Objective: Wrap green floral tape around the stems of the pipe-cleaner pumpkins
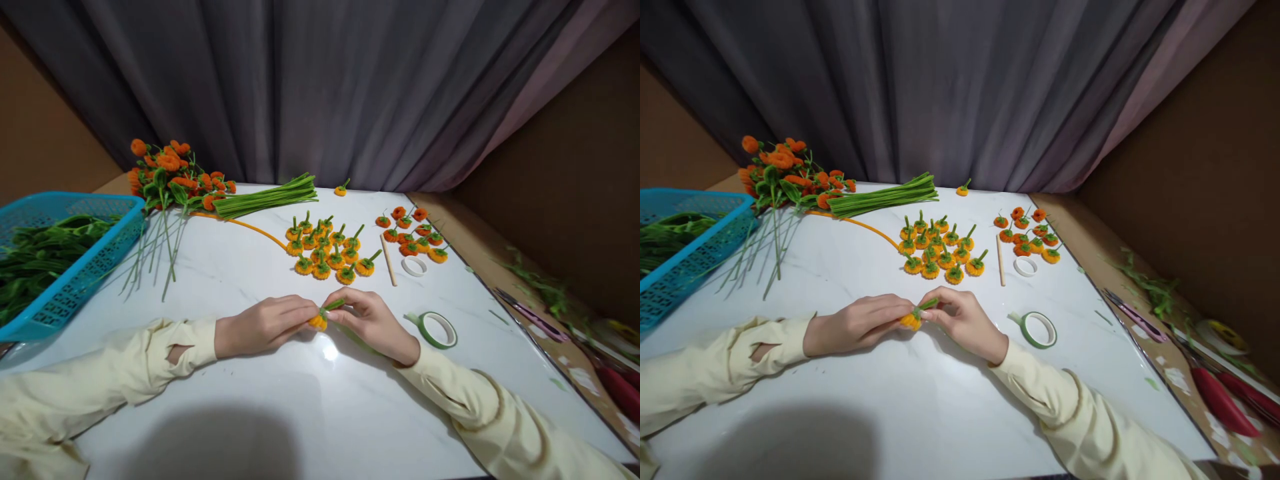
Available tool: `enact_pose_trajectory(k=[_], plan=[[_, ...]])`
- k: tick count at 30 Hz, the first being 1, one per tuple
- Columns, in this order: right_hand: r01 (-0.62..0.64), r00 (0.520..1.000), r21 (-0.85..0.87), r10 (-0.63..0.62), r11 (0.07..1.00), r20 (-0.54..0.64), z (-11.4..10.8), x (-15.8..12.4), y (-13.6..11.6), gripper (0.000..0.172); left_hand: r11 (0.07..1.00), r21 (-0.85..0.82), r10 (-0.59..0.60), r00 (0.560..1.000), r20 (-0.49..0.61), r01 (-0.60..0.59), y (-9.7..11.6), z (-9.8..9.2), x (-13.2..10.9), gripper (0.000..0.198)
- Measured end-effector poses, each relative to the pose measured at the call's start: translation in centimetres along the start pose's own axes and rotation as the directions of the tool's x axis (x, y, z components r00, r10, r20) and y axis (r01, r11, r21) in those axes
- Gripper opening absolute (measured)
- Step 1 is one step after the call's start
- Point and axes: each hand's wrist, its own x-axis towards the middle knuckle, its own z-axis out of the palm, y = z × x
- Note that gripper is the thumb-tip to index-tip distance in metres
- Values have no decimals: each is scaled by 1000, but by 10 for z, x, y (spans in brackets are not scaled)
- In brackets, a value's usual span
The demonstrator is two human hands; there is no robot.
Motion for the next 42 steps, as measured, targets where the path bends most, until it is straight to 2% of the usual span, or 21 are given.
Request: enact_pose_trajectory(k=[4,8,11,19,23,28,34,36,38,42], plan=[[0,1000,7,0,1000,7,0,0,-1,10,997,-58,-45,999,-10,44,0,0,-1,21],[30,1000,40,-30,999,-2,1,-1,-2,13,979,-116,-168,986,-1,167,2,1,-1,18],[73,997,1,-73,997,1,1,-2,-5,11,957,-160,-242,970,17,242,3,0,0,16],[173,985,-150,-167,974,51,-3,-5,-8,7,938,-241,-239,968,79,251,2,-2,2,16],[209,978,-227,-205,951,41,-6,-5,-6,7,946,-162,-255,952,167,282,2,-9,4,18],[281,958,-294,-288,914,19,-6,-6,-6,5,974,-114,-164,960,227,193,2,-17,9,35],[360,929,-360,-366,861,53,-4,-9,-6,7,993,106,26,979,204,-49,-1,-12,7,28],[332,941,-340,-332,880,60,-5,-10,-7,6,989,134,41,979,201,-69,-1,-11,5,27],[257,966,-273,-243,927,84,-6,-8,-10,3,994,102,24,977,213,-47,2,-11,5,25],[88,978,-82,-71,993,197,-9,-4,-14,7,992,-85,-73,978,193,91,7,-11,6,23]])
